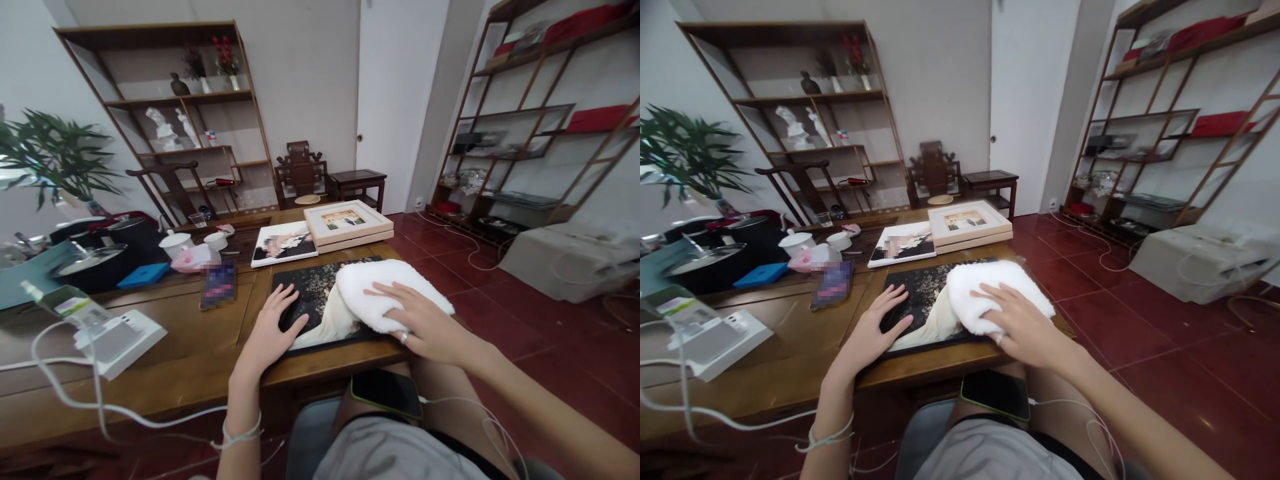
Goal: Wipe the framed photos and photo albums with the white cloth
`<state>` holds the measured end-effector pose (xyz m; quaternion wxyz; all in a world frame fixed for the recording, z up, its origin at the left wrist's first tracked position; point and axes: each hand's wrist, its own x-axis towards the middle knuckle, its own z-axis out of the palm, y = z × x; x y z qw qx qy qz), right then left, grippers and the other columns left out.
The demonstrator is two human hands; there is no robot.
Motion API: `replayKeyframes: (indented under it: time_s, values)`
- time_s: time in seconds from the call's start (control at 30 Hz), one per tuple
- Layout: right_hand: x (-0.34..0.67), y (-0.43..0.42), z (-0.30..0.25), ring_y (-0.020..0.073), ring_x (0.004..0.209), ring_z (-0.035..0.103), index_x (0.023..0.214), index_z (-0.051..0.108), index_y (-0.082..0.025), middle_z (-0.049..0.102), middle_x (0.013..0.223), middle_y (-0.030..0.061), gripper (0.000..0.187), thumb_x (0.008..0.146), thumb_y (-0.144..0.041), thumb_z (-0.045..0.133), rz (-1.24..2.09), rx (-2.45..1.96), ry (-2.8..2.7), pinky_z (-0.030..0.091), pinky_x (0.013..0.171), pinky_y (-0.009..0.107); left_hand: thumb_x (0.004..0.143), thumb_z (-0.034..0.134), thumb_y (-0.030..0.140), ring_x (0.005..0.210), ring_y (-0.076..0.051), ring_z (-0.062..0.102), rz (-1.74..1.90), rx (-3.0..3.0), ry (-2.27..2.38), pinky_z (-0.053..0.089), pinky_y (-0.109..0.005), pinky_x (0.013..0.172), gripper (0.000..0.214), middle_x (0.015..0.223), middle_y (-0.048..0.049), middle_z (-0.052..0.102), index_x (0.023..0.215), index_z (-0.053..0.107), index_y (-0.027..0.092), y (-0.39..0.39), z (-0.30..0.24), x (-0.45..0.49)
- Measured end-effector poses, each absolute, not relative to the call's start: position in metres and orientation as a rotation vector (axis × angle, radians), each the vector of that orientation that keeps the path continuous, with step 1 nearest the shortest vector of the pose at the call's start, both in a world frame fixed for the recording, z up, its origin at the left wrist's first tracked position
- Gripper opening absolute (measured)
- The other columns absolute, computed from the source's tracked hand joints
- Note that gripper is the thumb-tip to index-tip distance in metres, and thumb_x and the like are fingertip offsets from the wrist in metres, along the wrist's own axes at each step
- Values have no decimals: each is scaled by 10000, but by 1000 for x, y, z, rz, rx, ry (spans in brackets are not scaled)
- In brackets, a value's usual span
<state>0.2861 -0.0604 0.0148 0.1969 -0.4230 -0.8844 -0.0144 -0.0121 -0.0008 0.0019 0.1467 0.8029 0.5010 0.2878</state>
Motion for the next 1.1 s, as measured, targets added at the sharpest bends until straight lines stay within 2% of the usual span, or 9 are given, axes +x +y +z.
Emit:
replayKeyframes:
  time_s: [0.1, 0.23, 0.43, 0.57, 0.73, 0.9, 1.03, 1.1]
  values:
    - [288, -26, 17, 292, 1313, 380, 986, 667, -190, 496, 1373, 135, 270, 786, -124, 498, -92, -1240, -2448, 303, 1069, 530, 830, 547, 426, 1389, -233, 293, 831, 2310, 1428, 251, -445, 1141, 473, 1421, -73, 465, 1246, 554, 200, -1, 2, -13]
    - [283, 21, 23, 302, 1260, 445, 1012, 671, -202, 577, 1282, 118, 237, 864, -213, 486, -172, -1307, -2476, 357, 1027, 494, 826, 552, 430, 1388, -240, 295, 841, 2315, 1425, 261, -452, 1135, 473, 1413, -79, 473, 1237, 561, 196, -1, 2, -12]
    - [267, 57, 26, 330, 1236, 465, 1057, 674, -149, 584, 1257, 169, 278, 866, -187, 475, -210, -1359, -2492, 365, 1001, 493, 849, 515, 382, 1382, -247, 307, 894, 2302, 1490, 276, -481, 1118, 428, 1405, -82, 481, 1235, 559, 202, 1, -2, -8]
    - [263, 42, 22, 332, 1294, 397, 1064, 669, -157, 547, 1312, 162, 292, 838, -146, 484, -196, -1373, -2486, 327, 1023, 534, 838, 531, 382, 1370, -252, 332, 921, 2305, 1495, 289, -473, 1116, 425, 1388, -81, 502, 1221, 573, 201, 2, -3, -6]
    - [261, -18, 16, 307, 1339, 333, 1031, 665, -181, 468, 1400, 127, 320, 760, -94, 520, -112, -1258, -2470, 272, 1070, 550, 838, 530, 444, 1354, -261, 360, 938, 2285, 1501, 306, -447, 1115, 438, 1354, -107, 534, 1166, 613, 165, 4, -1, -5]
    - [261, -72, 16, 267, 1383, 248, 933, 671, -213, 419, 1445, 64, 313, 703, -63, 520, -22, -1191, -2547, 205, 1114, 537, 830, 543, 440, 1387, -263, 294, 871, 2283, 1497, 276, -485, 1116, 465, 1405, -105, 477, 1215, 569, 180, 0, -1, -7]
    - [268, -72, 17, 252, 1373, 275, 918, 665, -219, 407, 1454, 43, 336, 679, -44, 506, 2, -1152, -2545, 236, 1111, 519, 827, 547, 449, 1406, -258, 247, 825, 2293, 1466, 246, -514, 1117, 483, 1441, -97, 431, 1246, 531, 210, -1, -2, -11]
    - [273, -59, 17, 256, 1360, 303, 945, 664, -216, 434, 1435, 65, 322, 712, -61, 504, -19, -1170, -2524, 258, 1101, 512, 839, 533, 442, 1414, -250, 225, 804, 2303, 1448, 240, -512, 1118, 475, 1453, -90, 416, 1261, 517, 225, -1, -2, -12]
